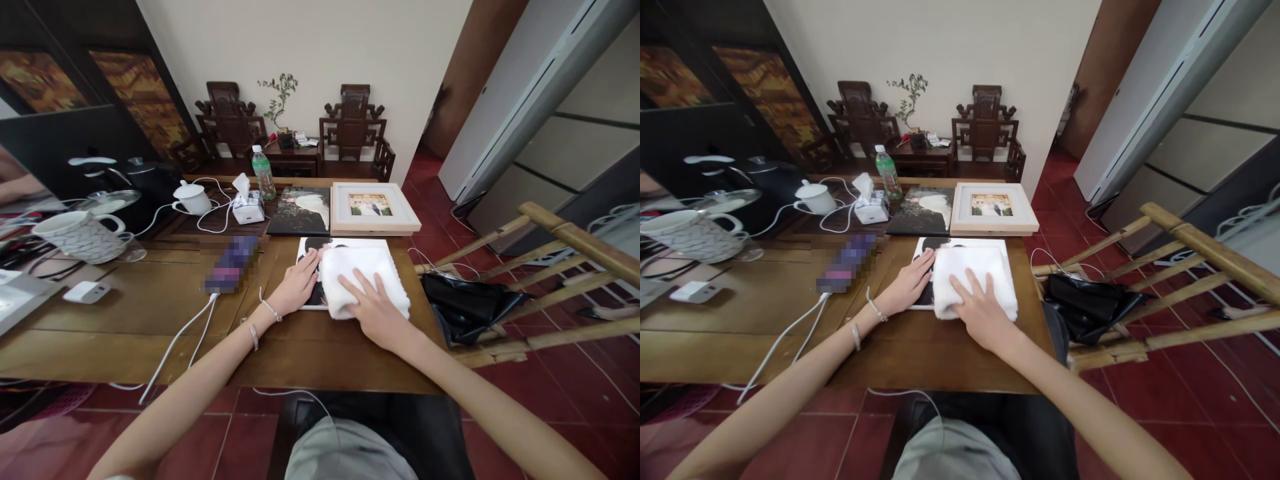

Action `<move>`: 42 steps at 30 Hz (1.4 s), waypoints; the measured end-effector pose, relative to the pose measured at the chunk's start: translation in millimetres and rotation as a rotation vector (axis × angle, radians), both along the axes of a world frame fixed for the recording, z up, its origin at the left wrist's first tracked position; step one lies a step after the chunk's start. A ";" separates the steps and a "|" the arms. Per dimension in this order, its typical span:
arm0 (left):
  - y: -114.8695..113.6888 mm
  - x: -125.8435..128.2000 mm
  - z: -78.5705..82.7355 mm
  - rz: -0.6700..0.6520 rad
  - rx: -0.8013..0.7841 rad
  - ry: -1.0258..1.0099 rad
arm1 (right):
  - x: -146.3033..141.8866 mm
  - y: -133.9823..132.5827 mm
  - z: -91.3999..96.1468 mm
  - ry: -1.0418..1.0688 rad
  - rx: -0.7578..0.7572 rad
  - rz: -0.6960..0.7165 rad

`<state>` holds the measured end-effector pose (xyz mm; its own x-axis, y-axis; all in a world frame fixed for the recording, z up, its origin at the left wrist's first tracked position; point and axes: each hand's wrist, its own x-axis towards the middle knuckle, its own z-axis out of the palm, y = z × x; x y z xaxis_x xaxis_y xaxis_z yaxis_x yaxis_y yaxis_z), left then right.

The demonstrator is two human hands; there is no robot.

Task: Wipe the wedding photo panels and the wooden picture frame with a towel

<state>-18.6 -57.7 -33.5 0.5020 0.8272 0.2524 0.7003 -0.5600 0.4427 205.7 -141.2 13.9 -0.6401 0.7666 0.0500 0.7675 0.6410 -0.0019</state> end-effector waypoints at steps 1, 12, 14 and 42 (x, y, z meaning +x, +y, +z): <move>0.1 0.3 0.0 0.001 0.003 -0.003 | 3.5 -7.7 0.3 0.010 -0.013 0.020; 1.5 -0.5 -3.6 0.000 0.015 -0.031 | 10.5 46.0 7.1 0.087 -0.016 -0.116; 0.6 0.3 -1.9 0.008 -0.007 -0.070 | -1.9 60.2 7.4 0.066 -0.003 -0.148; -3.6 5.8 4.1 -0.005 0.072 -0.149 | 13.4 65.9 34.1 0.280 -0.009 -0.231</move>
<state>-12.8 -61.3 -29.4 0.4587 0.8016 0.3834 0.6265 -0.5977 0.5002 219.1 -75.3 48.0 -0.4124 0.8907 0.1915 0.8609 0.4497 -0.2377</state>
